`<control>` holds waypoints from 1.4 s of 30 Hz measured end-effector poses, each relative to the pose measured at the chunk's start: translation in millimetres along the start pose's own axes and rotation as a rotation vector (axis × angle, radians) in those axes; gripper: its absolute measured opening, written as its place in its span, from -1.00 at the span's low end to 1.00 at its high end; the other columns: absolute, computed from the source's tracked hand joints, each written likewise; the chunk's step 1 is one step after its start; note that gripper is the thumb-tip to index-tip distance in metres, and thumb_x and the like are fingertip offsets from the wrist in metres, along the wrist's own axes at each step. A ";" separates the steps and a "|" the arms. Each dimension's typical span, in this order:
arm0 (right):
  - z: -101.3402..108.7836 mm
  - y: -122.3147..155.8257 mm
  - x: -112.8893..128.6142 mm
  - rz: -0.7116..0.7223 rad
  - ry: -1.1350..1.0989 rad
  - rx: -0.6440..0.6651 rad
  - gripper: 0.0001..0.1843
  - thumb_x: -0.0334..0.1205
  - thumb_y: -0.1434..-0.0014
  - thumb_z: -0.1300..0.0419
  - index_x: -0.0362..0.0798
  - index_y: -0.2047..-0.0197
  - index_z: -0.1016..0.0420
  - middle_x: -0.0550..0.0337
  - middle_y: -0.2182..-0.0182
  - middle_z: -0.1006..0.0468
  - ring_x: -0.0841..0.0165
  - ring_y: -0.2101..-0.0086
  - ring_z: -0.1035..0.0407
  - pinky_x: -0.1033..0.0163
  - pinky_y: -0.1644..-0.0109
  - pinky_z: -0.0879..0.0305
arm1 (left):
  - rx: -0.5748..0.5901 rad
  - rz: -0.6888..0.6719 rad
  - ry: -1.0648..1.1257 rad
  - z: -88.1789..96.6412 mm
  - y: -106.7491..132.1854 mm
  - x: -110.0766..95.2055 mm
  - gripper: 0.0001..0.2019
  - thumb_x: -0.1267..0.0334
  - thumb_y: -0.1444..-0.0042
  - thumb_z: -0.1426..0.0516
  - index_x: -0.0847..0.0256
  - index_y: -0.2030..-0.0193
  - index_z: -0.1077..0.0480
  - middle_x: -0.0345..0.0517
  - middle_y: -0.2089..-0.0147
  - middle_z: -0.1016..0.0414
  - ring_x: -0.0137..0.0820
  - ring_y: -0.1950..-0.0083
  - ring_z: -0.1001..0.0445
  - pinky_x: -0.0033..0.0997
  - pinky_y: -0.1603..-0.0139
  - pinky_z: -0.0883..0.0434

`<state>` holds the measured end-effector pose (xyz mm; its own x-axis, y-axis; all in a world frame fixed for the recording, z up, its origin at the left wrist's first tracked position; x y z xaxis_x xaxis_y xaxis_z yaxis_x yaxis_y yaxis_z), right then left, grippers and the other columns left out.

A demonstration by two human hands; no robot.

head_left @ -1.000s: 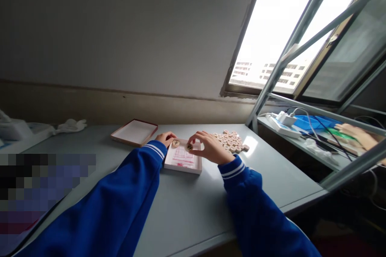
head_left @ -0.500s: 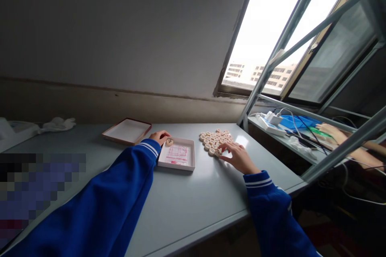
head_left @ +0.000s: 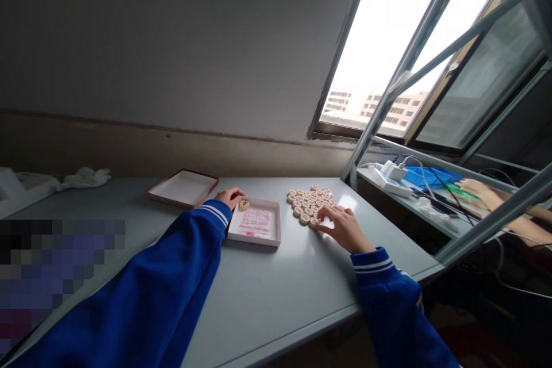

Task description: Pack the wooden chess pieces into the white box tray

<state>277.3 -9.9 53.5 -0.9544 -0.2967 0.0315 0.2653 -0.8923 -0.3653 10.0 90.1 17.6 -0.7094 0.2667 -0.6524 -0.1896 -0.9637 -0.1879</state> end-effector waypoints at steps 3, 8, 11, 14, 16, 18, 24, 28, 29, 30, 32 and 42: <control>-1.1 1.6 2.1 0.024 0.050 -0.032 -0.82 -0.11 -0.05 -0.12 -0.02 0.48 -0.34 0.25 0.44 -0.48 0.34 0.34 -0.31 0.19 0.21 0.00 | 0.005 0.005 0.009 0.2 0.8 -1.3 -0.77 0.36 0.04 0.06 0.23 0.33 -0.40 -0.11 0.26 -0.49 -0.39 0.21 -0.41 -0.52 0.20 -0.30; -1.6 5.1 4.5 0.038 0.108 -0.053 -0.83 -0.14 -0.06 -0.13 0.00 0.50 -0.38 0.27 0.47 -0.48 0.34 0.35 -0.30 0.19 0.21 0.01 | 0.008 -0.003 -0.013 -0.5 -0.4 -0.5 -0.77 0.35 0.04 0.07 0.23 0.32 -0.40 -0.10 0.25 -0.49 -0.39 0.21 -0.41 -0.51 0.20 -0.31; 0.2 6.2 6.9 0.038 0.124 -0.043 -0.82 -0.15 -0.06 -0.12 -0.01 0.52 -0.38 0.27 0.49 -0.48 0.34 0.35 -0.30 0.19 0.21 0.00 | -0.003 -0.007 -0.014 -0.5 -1.6 1.6 -0.77 0.34 0.04 0.06 0.20 0.34 -0.40 -0.14 0.26 -0.49 -0.39 0.22 -0.42 -0.52 0.21 -0.31; 2.6 5.9 12.6 0.037 0.122 -0.027 -0.83 -0.15 -0.08 -0.09 -0.01 0.48 -0.39 0.26 0.47 -0.48 0.36 0.37 -0.31 0.19 0.19 -0.03 | -0.008 -0.016 -0.004 -0.7 -2.0 2.4 -0.77 0.34 0.05 0.05 0.19 0.34 -0.41 -0.15 0.28 -0.49 -0.39 0.23 -0.42 -0.52 0.23 -0.32; 4.2 4.2 19.8 0.061 0.123 -0.046 -0.85 -0.14 -0.10 -0.06 0.02 0.33 -0.41 0.22 0.34 -0.49 0.33 0.29 -0.32 0.18 0.16 -0.05 | -0.008 -0.018 -0.004 -1.0 -2.0 2.8 -0.77 0.34 0.05 0.05 0.20 0.34 -0.41 -0.14 0.27 -0.49 -0.39 0.23 -0.42 -0.52 0.23 -0.32; 1.8 1.7 30.5 0.143 0.138 -0.058 -0.73 -0.11 -0.13 -0.03 0.08 0.10 -0.35 0.18 0.11 -0.42 0.28 0.12 -0.25 0.14 0.09 -0.05 | -0.010 -0.018 -0.006 -1.2 -2.0 2.9 -0.77 0.34 0.05 0.05 0.20 0.33 -0.41 -0.13 0.27 -0.49 -0.39 0.22 -0.42 -0.51 0.21 -0.31; -27.4 -2.9 39.7 0.313 0.183 0.052 -0.52 -0.04 -0.19 0.11 0.10 -0.18 -0.03 0.20 -0.13 -0.15 0.27 -0.13 0.05 -0.01 -0.14 0.20 | -0.026 -0.019 -0.010 -0.2 -2.1 1.1 -0.79 0.36 0.05 0.04 0.19 0.36 -0.41 -0.17 0.30 -0.50 -0.42 0.25 -0.42 -0.54 0.23 -0.32; -34.0 -3.0 29.5 0.260 0.202 0.048 -0.53 -0.03 -0.20 0.15 0.12 -0.17 -0.03 0.16 -0.11 -0.18 0.25 -0.13 0.04 -0.10 -0.15 0.28 | -0.031 -0.007 -0.008 0.4 -1.1 0.1 -0.79 0.39 0.05 0.03 0.19 0.36 -0.42 -0.18 0.31 -0.50 -0.42 0.24 -0.42 -0.56 0.23 -0.32; -33.9 -2.7 28.2 0.253 0.206 0.040 -0.53 -0.02 -0.20 0.14 0.12 -0.17 -0.05 0.16 -0.11 -0.18 0.24 -0.13 0.04 -0.11 -0.15 0.30 | -0.033 -0.005 -0.007 0.5 -0.8 0.0 -0.79 0.39 0.04 0.03 0.20 0.36 -0.42 -0.18 0.31 -0.50 -0.42 0.24 -0.42 -0.55 0.22 -0.32; -33.7 -2.2 27.4 0.250 0.209 0.034 -0.53 -0.02 -0.19 0.13 0.12 -0.16 -0.06 0.15 -0.12 -0.18 0.24 -0.13 0.04 -0.11 -0.16 0.31 | -0.036 -0.003 -0.006 0.6 -0.5 0.0 -0.79 0.39 0.04 0.03 0.20 0.35 -0.42 -0.17 0.31 -0.50 -0.41 0.23 -0.42 -0.55 0.22 -0.32; -33.1 -1.0 26.7 0.251 0.212 0.025 -0.54 -0.03 -0.19 0.11 0.12 -0.15 -0.08 0.15 -0.12 -0.18 0.25 -0.13 0.03 -0.10 -0.16 0.32 | -0.039 -0.003 -0.004 0.8 0.1 -0.2 -0.79 0.40 0.04 0.02 0.20 0.35 -0.42 -0.16 0.30 -0.50 -0.41 0.23 -0.42 -0.55 0.22 -0.31; -20.9 3.3 33.5 0.277 0.207 -0.018 -0.58 -0.09 -0.18 0.07 0.12 -0.12 -0.14 0.20 -0.13 -0.14 0.26 -0.11 0.01 -0.01 -0.15 0.19 | -0.040 -0.004 0.001 1.1 1.3 -1.3 -0.79 0.41 0.04 0.03 0.20 0.35 -0.42 -0.15 0.29 -0.50 -0.39 0.22 -0.41 -0.52 0.19 -0.32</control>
<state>243.4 -15.7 34.0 -0.8543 -0.4501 -0.2599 0.5178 -0.7806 -0.3502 9.9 88.4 19.0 -0.7077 0.2710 -0.6525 -0.1652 -0.9614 -0.2202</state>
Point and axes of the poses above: each hand's wrist, its own y-axis away from the middle knuckle, its own z-axis out of the back of the hand, x = y × z, the point moved 7 cm from there along -y, towards the middle knuckle
